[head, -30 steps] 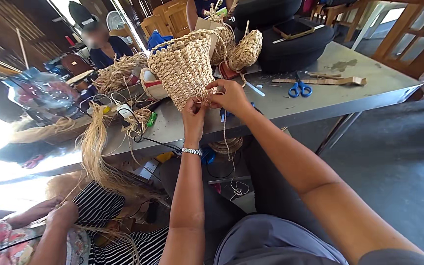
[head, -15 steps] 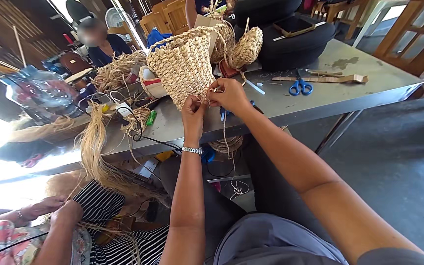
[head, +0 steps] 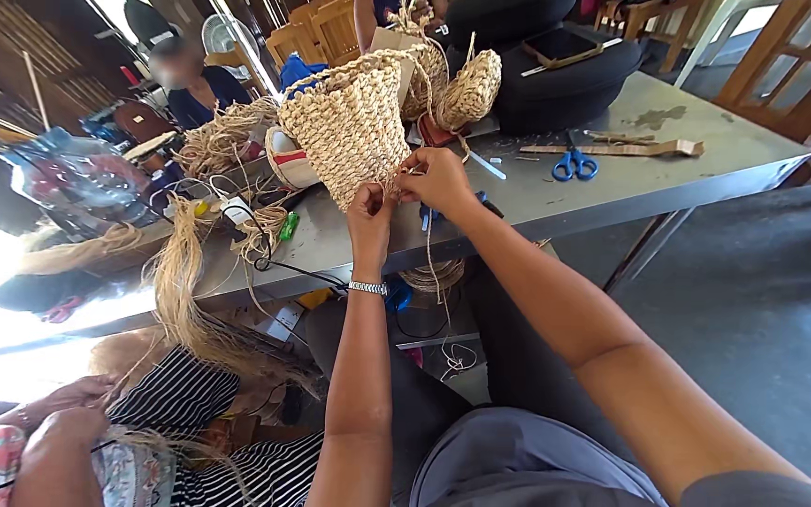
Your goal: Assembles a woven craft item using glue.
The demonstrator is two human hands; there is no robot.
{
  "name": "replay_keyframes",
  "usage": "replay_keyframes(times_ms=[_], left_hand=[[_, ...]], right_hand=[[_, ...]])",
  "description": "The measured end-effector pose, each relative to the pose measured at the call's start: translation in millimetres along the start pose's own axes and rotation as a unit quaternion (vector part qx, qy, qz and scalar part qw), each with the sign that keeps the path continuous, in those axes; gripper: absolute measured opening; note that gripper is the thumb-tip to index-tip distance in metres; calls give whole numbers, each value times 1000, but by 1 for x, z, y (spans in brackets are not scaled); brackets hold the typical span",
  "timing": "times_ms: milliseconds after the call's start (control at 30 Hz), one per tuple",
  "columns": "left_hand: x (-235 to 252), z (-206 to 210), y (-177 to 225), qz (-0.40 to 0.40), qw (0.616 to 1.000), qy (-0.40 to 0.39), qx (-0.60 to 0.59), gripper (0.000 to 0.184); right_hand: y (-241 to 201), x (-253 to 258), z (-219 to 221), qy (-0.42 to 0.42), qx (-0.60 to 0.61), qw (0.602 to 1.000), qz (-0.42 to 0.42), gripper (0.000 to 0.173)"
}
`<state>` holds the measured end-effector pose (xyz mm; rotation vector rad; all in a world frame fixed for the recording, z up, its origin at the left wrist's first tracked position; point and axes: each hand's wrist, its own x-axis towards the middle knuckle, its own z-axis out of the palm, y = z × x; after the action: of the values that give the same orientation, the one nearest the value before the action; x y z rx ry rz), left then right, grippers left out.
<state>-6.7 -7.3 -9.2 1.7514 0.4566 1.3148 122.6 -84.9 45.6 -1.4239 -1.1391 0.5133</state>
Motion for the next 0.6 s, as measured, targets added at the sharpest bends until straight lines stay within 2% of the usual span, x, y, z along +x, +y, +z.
replay_keyframes(times_ms=[300,600], left_hand=[[0,2,8,-64,993,-28,-99,17],[4,-3,5,-95,984,-37,-144,18]], right_hand=[[3,3,0,18,-29,999,-17,24],[-1,13,-8,-25,-61,998,-23,25]])
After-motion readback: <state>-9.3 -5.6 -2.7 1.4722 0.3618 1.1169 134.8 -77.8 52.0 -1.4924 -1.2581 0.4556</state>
